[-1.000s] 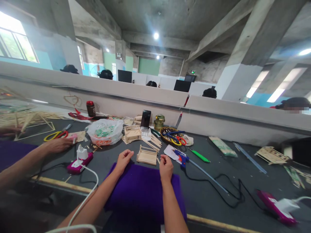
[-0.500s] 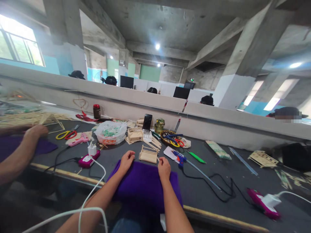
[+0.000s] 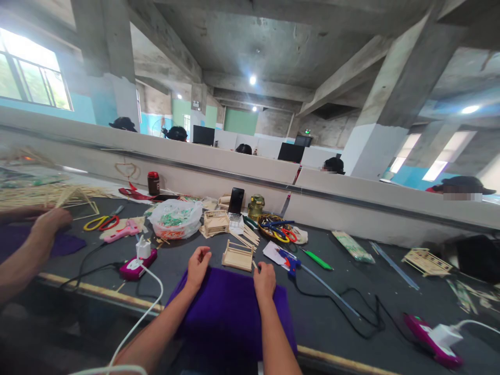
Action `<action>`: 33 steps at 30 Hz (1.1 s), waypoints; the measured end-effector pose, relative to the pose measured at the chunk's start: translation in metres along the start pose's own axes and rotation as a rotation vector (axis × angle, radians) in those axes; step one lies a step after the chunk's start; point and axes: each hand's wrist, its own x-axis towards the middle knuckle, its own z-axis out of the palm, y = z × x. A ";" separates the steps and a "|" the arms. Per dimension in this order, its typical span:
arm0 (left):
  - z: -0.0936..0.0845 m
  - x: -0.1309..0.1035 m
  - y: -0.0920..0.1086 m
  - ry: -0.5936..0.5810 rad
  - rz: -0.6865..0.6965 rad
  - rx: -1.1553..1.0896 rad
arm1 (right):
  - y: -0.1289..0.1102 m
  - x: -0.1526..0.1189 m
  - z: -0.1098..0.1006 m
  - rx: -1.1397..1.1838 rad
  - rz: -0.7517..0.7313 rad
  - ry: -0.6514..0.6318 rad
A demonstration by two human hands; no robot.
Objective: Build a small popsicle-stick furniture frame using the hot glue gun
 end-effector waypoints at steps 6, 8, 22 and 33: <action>0.016 -0.035 0.018 -0.489 0.519 0.461 | 0.002 0.001 -0.002 0.100 0.068 0.034; 0.028 -0.042 0.018 -0.631 0.584 0.517 | 0.003 0.003 -0.006 0.181 0.066 0.015; 0.099 -0.016 0.002 -0.455 0.114 0.004 | -0.015 0.010 -0.022 0.587 0.109 -0.208; 0.095 -0.013 0.004 -0.494 -0.544 -0.534 | 0.073 0.088 -0.086 -0.698 0.368 -0.084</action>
